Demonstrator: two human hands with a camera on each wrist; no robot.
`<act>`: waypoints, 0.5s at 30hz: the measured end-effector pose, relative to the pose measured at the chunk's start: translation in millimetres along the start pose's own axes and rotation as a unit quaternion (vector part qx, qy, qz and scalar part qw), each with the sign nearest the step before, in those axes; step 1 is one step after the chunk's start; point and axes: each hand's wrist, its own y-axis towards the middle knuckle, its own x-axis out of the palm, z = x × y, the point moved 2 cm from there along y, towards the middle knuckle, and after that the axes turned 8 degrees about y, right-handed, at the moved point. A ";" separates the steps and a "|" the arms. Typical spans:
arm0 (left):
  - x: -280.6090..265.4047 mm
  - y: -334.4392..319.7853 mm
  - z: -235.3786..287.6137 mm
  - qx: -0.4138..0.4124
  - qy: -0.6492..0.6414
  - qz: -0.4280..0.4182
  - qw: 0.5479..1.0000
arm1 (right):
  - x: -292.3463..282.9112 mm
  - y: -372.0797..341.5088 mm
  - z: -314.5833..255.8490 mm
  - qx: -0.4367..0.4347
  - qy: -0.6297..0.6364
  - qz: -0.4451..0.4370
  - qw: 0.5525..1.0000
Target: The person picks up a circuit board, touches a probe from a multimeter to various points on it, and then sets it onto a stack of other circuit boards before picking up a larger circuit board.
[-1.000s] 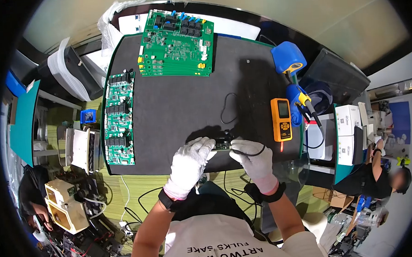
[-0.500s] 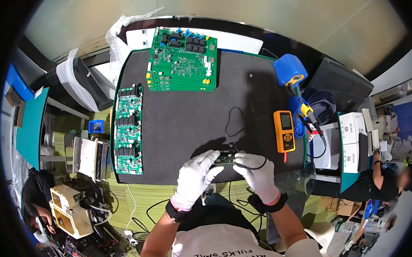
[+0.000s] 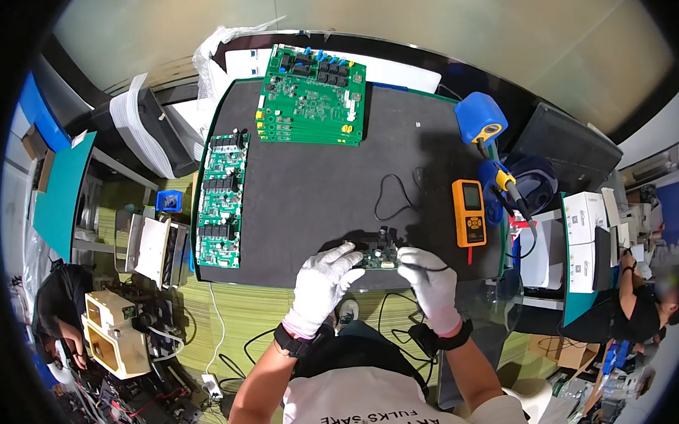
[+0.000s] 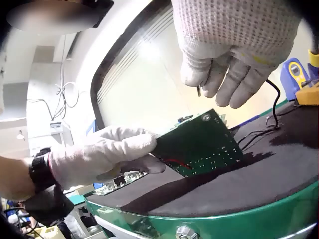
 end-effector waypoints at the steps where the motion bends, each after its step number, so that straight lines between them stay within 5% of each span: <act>1: -0.8 -3.9 1.2 0.001 0.003 0.001 1.000 | -2.7 -3.7 5.8 0.041 0.061 0.040 0.996; 3: -0.8 -13.3 3.8 0.047 0.088 -0.024 0.995 | -13.0 -5.9 27.2 -0.021 0.074 0.081 0.994; 7: 10.1 -27.6 -2.1 0.076 0.101 -0.028 0.992 | -30.8 -9.0 39.0 0.104 0.138 0.110 0.979; 15: 33.4 -31.8 -4.3 0.092 0.087 -0.013 0.992 | -38.1 -11.6 50.5 0.172 0.164 0.139 0.961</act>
